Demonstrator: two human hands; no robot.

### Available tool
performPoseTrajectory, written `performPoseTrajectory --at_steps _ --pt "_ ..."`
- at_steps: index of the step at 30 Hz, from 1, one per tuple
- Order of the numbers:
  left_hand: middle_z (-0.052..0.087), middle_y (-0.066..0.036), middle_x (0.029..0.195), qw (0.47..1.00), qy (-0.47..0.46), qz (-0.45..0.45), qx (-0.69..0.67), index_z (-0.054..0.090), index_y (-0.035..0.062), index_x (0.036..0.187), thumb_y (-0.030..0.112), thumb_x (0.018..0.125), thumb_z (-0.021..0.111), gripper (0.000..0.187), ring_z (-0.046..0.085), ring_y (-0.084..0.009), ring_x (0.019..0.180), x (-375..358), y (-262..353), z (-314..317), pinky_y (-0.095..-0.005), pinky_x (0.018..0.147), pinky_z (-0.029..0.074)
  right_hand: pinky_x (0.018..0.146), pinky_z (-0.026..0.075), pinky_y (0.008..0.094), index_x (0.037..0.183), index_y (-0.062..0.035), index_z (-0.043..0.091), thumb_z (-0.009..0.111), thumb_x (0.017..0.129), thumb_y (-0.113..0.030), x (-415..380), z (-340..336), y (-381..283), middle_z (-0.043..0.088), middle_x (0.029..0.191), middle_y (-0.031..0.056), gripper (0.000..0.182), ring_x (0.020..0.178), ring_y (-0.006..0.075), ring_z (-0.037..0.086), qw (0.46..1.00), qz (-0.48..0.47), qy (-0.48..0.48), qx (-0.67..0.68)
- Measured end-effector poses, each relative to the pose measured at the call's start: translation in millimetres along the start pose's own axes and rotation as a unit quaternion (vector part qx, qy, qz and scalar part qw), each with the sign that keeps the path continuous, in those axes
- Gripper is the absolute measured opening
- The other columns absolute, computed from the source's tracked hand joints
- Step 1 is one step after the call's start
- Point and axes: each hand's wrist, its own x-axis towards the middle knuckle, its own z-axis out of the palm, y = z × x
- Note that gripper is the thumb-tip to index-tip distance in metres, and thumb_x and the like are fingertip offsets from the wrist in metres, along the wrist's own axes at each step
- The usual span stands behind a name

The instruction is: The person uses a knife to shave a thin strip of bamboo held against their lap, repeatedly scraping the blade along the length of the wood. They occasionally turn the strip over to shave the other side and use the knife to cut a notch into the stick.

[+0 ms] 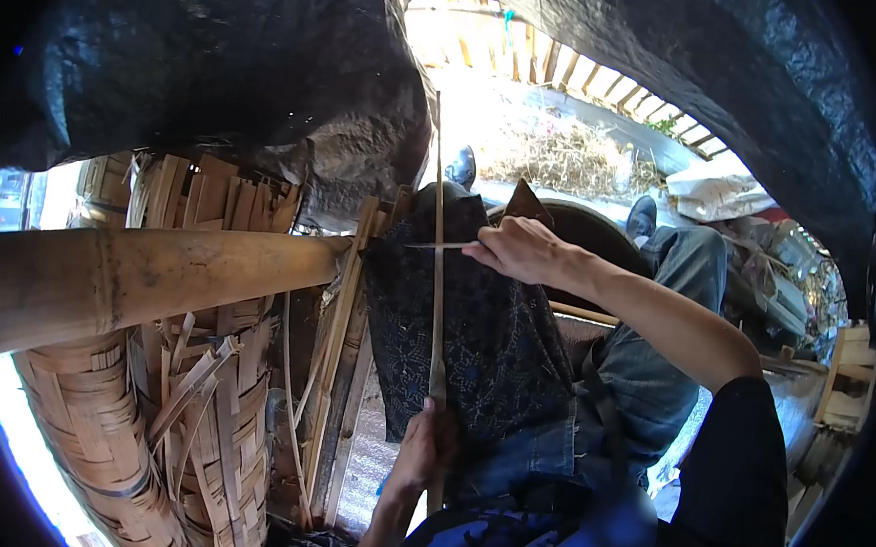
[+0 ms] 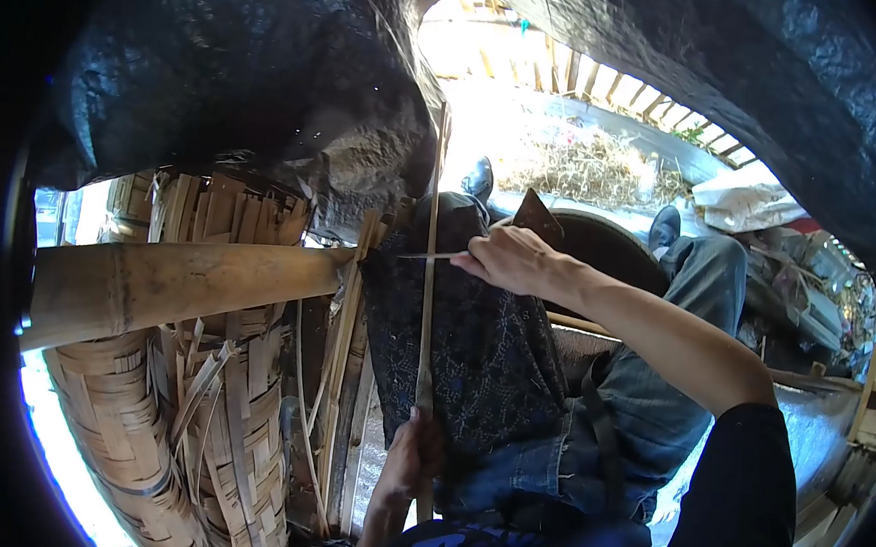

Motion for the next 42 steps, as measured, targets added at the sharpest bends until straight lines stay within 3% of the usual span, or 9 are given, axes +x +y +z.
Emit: performPoseTrajectory --at_steps 21,23,24,26,27,29,32,35,42 --pt "0.026 0.007 0.059 0.999 0.037 0.004 0.023 0.033 0.0173 0.068 0.052 0.098 0.029 0.045 0.025 -0.0060 0.046 -9.4 -5.1 11.9 -0.0227 0.042 0.022 0.043 0.046 0.0418 0.069 -0.0012 0.053 0.043 0.096 -0.043 -0.5 24.2 21.5 0.052 0.051 0.0118 0.051 0.043 0.0284 0.055 0.996 -0.023 -0.022 -0.088" --pt "0.026 0.006 0.059 0.999 0.016 -0.008 0.047 0.034 0.0171 0.069 0.052 0.098 0.029 0.045 0.025 -0.0067 0.047 -18.0 -11.7 14.6 -0.0232 0.043 0.022 0.043 0.048 0.0402 0.066 -0.0004 0.055 0.038 0.099 -0.040 14.4 44.0 67.6 0.051 0.047 0.0092 0.054 0.042 0.0233 0.054 0.921 -0.080 0.062 -0.375" --pt "0.026 0.006 0.059 0.998 0.018 -0.003 0.055 0.034 0.0171 0.069 0.052 0.098 0.029 0.045 0.025 -0.0067 0.047 -18.1 -11.5 10.5 -0.0232 0.043 0.022 0.038 0.041 0.0339 0.086 0.0034 0.060 0.037 0.100 -0.027 29.4 3.2 49.3 0.049 0.054 0.0059 0.040 0.040 0.0160 0.047 0.988 0.127 -0.069 -0.046" --pt "0.026 0.006 0.060 1.000 -0.014 -0.016 -0.009 0.033 0.0168 0.069 0.053 0.097 0.030 0.046 0.024 -0.0073 0.047 -18.6 -15.8 4.3 -0.0233 0.042 0.022 0.033 0.033 0.0329 0.078 0.0011 0.053 0.035 0.101 -0.022 28.6 -11.0 43.3 0.045 0.048 0.0087 0.037 0.036 0.0161 0.042 0.989 0.142 -0.045 0.012" --pt "0.028 0.006 0.059 1.000 0.003 -0.015 -0.015 0.037 0.0165 0.071 0.052 0.097 0.030 0.045 0.026 -0.0073 0.047 -16.3 -17.0 3.6 -0.0230 0.042 0.022 0.033 0.033 0.0329 0.078 0.0011 0.053 0.035 0.101 -0.022 21.3 -6.8 45.6 0.045 0.048 0.0087 0.037 0.036 0.0161 0.042 0.989 0.140 -0.053 0.010" --pt "0.031 0.006 0.058 0.993 0.018 -0.065 -0.092 0.042 0.0165 0.073 0.051 0.097 0.032 0.043 0.027 -0.0076 0.045 -13.2 -7.3 10.2 -0.0231 0.041 0.022 0.033 0.030 0.0356 0.082 0.0016 0.054 0.040 0.100 -0.019 2.0 2.9 48.1 0.046 0.047 0.0087 0.031 0.033 0.0166 0.039 0.969 -0.105 0.198 -0.103" --pt "0.036 0.005 0.058 0.967 -0.055 -0.133 -0.212 0.050 0.0152 0.082 0.047 0.098 0.031 0.041 0.030 -0.0078 0.043 -2.4 -15.3 -9.3 -0.0223 0.040 0.023 0.037 0.031 0.0387 0.080 0.0014 0.051 0.047 0.097 -0.018 -30.9 -22.8 2.9 0.045 0.050 0.0147 0.025 0.037 0.0242 0.046 0.985 0.018 0.089 0.147" --pt "0.039 0.005 0.059 0.958 -0.101 -0.110 -0.244 0.050 0.0141 0.086 0.048 0.098 0.034 0.039 0.034 -0.0084 0.046 -1.3 -17.2 -9.6 -0.0213 0.042 0.025 0.039 0.037 0.0405 0.074 -0.0001 0.051 0.047 0.097 -0.027 -58.2 -24.2 -23.0 0.047 0.047 0.0144 0.036 0.036 0.0287 0.048 0.983 -0.016 0.066 0.169" --pt "0.043 0.004 0.059 0.988 0.017 -0.063 -0.144 0.055 0.0105 0.084 0.038 0.095 0.050 0.030 0.037 -0.0069 0.045 -8.1 -10.4 10.2 -0.0208 0.042 0.028 0.039 0.042 0.0410 0.065 -0.0018 0.053 0.048 0.096 -0.035 -82.9 -8.0 -31.9 0.048 0.045 0.0143 0.045 0.038 0.0308 0.051 0.996 0.047 -0.001 0.071"
